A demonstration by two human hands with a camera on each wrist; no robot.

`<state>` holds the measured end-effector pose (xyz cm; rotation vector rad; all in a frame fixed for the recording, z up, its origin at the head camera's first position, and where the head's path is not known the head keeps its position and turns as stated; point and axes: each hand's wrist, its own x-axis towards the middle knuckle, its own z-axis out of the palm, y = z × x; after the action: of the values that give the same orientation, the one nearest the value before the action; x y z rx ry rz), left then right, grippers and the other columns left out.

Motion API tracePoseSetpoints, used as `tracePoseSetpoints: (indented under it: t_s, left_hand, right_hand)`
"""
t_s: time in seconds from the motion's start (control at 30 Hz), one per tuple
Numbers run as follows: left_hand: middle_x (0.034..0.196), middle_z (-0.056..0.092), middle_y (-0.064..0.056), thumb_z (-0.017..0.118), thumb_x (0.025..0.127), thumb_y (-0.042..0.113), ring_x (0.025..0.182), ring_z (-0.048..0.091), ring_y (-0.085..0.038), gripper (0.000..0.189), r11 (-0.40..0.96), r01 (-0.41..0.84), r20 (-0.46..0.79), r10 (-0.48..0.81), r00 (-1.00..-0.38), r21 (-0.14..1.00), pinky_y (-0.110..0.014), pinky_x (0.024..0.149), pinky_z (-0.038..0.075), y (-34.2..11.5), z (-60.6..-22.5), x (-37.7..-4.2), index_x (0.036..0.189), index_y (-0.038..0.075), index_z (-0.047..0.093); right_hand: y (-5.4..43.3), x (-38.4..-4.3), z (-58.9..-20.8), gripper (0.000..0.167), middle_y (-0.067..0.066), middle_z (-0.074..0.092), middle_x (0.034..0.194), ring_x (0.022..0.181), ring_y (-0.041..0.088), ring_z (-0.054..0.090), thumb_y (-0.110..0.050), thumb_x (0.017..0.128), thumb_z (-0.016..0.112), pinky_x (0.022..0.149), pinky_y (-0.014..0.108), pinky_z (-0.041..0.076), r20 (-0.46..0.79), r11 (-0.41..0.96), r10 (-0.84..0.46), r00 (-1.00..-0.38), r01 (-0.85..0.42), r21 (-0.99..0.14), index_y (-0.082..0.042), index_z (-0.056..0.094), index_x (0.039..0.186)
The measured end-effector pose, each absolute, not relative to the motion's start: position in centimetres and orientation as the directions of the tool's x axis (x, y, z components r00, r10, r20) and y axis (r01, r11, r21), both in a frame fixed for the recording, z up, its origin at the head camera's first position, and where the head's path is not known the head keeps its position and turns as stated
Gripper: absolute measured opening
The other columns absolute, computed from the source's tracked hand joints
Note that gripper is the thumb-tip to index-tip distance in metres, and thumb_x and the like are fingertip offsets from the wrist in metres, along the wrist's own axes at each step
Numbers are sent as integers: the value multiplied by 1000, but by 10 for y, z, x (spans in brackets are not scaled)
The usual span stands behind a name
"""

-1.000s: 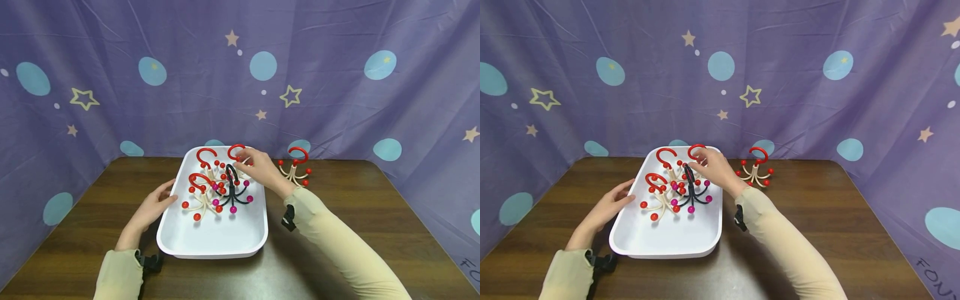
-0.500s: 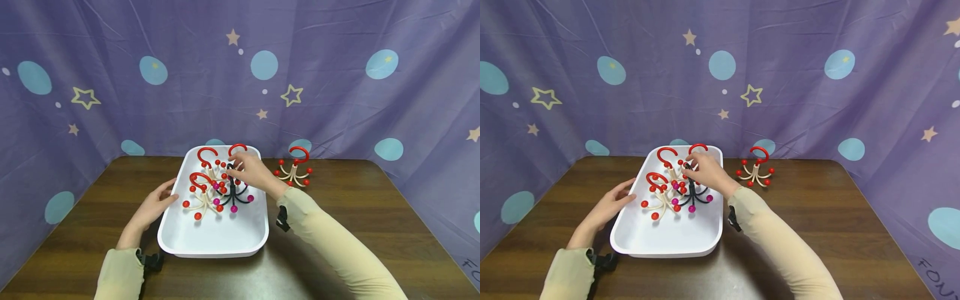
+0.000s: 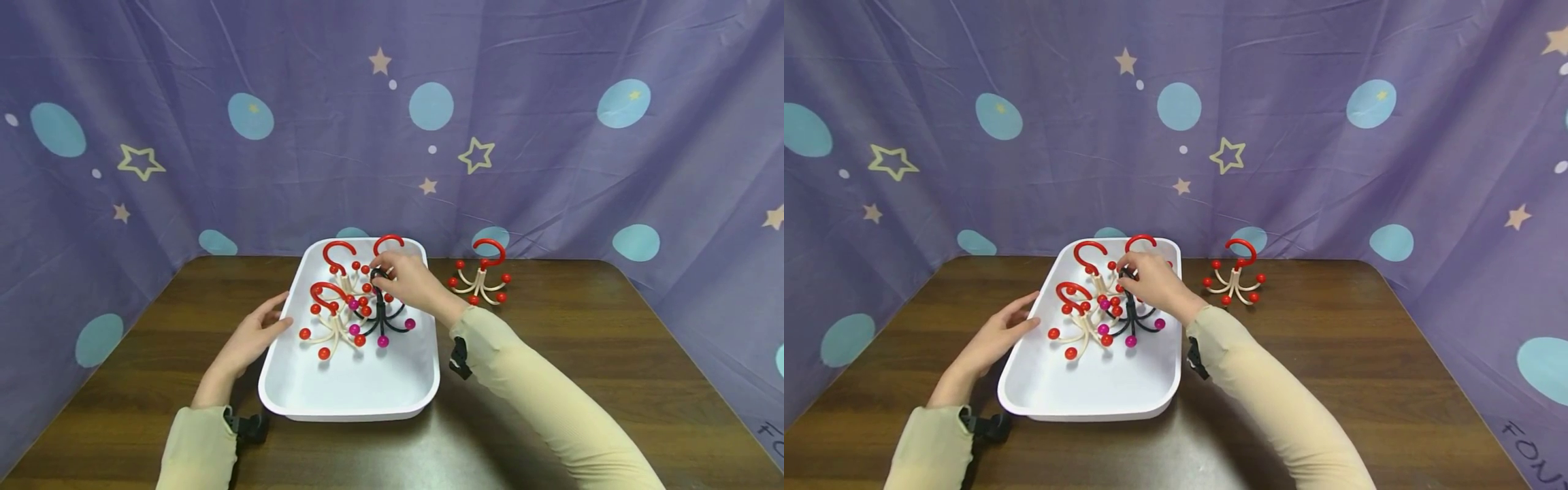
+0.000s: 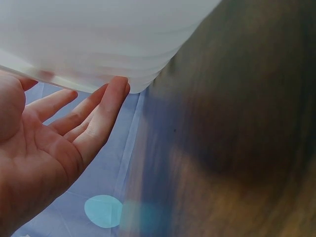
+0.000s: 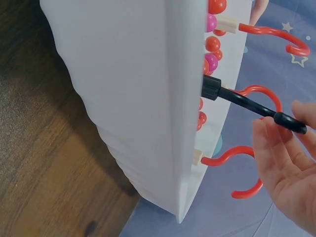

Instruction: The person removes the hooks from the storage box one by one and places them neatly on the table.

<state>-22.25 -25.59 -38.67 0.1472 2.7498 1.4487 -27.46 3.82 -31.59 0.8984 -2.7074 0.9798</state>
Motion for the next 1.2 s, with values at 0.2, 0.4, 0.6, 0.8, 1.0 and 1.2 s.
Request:
tracePoseSetpoints:
  t_s: [0.2, 0.4, 0.6, 0.8, 1.0, 1.2]
  left_hand:
    - [117, 51, -27, 53, 92, 24, 97, 56, -32, 58, 563, 71, 19, 97, -995, 823, -35, 73, 51, -255, -386, -222, 142, 9, 29]
    - [118, 50, -27, 53, 92, 24, 98, 56, -33, 58, 564, 71, 19, 97, -995, 823, -35, 73, 51, -255, -386, -222, 142, 9, 29]
    - [119, 50, -27, 53, 92, 23, 99, 55, -33, 57, 564, 66, 14, 96, -995, 823, -36, 74, 51, -255, -386, -222, 142, 10, 29]
    - [119, 49, -27, 53, 92, 23, 99, 56, -33, 57, 568, 62, 10, 93, -996, 821, -37, 74, 51, -256, -386, -222, 142, 10, 29]
    - [120, 49, -27, 53, 92, 23, 99, 56, -34, 58, 569, 65, 13, 95, -995, 820, -37, 74, 52, -256, -387, -223, 142, 10, 29]
    - [120, 49, -27, 53, 92, 24, 100, 55, -34, 58, 570, 67, 15, 96, -995, 819, -37, 74, 52, -256, -388, -223, 143, 10, 29]
  right_hand:
    - [37, -273, -316, 19, 3, 65, 100, 85, 14, 60, -13, 87, 59, 72, 23, 48, 325, 605, -497, -805, -590, -535, -10, 65, 105]
    - [37, -273, -317, 17, 2, 66, 98, 88, 13, 59, -12, 87, 59, 73, 23, 48, 336, 597, -504, -796, -602, -530, -10, 65, 103]
    - [36, -273, -316, 17, 1, 66, 99, 90, 12, 60, -9, 86, 60, 75, 24, 48, 345, 583, -513, -786, -614, -532, -10, 66, 102]
    - [37, -273, -315, 17, 2, 66, 99, 90, 12, 61, -7, 87, 59, 77, 25, 49, 353, 574, -524, -775, -628, -525, -9, 67, 101]
    - [38, -273, -312, 18, 2, 67, 100, 90, 11, 61, -8, 88, 58, 76, 23, 49, 360, 578, -534, -765, -641, -505, -9, 68, 103]
    - [38, -270, -308, 19, 3, 67, 96, 84, 9, 59, -8, 88, 58, 70, 21, 47, 400, 568, -545, -737, -675, -470, -7, 69, 103]
